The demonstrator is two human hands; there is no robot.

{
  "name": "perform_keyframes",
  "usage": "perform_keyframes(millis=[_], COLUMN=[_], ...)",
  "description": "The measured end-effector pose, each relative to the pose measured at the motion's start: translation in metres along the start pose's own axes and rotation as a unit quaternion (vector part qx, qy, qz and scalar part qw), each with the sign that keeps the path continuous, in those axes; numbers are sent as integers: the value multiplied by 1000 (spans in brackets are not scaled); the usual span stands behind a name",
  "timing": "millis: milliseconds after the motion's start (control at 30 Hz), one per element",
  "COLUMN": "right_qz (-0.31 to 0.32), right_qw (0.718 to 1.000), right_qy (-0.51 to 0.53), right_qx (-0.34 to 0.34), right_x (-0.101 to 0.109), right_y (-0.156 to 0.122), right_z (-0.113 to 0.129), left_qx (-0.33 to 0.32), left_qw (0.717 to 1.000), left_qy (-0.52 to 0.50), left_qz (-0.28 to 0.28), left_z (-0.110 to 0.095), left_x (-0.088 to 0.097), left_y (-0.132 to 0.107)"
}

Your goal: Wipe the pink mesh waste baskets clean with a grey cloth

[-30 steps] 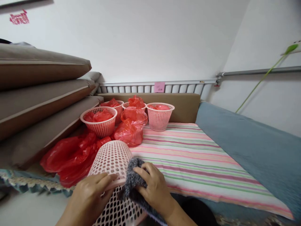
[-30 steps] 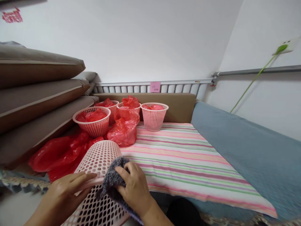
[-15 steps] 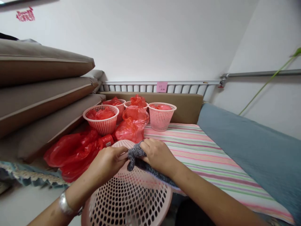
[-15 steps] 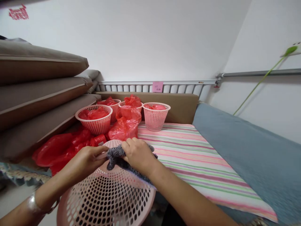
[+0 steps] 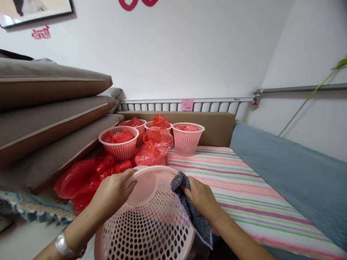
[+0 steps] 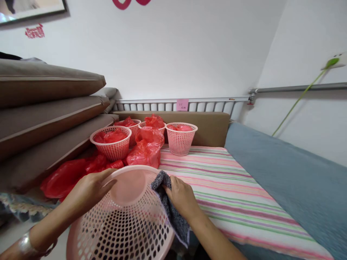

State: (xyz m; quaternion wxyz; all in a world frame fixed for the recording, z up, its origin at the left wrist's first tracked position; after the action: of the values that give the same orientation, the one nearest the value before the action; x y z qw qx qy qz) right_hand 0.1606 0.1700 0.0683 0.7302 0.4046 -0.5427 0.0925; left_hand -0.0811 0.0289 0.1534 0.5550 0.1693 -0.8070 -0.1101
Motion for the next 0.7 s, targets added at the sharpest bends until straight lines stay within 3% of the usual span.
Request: perform_keyframes(millis=[133, 233, 367, 500, 600, 700], right_qz=[1, 24, 31, 0, -8, -12], right_qw=[995, 992, 991, 986, 981, 982], right_qy=[-42, -52, -57, -79, -83, -69], right_qx=[95, 116, 120, 148, 177, 176], right_x=[45, 68, 75, 76, 79, 76], right_y=[25, 38, 41, 45, 54, 60], right_z=[-11, -21, -24, -8, 6, 7], left_qx=[-95, -97, -125, -161, -172, -142], left_qw=[988, 985, 983, 978, 977, 981], left_qy=[115, 140, 133, 126, 120, 126], left_qz=[45, 41, 28, 32, 35, 35], left_z=[-26, -43, -59, -68, -68, -62], left_x=[1, -6, -20, -27, -27, -25], left_y=[18, 35, 48, 52, 53, 53])
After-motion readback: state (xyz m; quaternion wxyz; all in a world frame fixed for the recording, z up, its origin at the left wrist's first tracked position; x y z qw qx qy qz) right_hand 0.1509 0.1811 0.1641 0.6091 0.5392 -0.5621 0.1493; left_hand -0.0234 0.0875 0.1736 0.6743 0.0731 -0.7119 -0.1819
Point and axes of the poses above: each hand's wrist, its own y-axis towards the middle knuckle, its own x-axis out of the back of the hand, z = x × y, the point moved 1 cm from there along y, towards the middle knuckle, and after that the axes turned 3 degrees about -y, right-handed, at the moved point
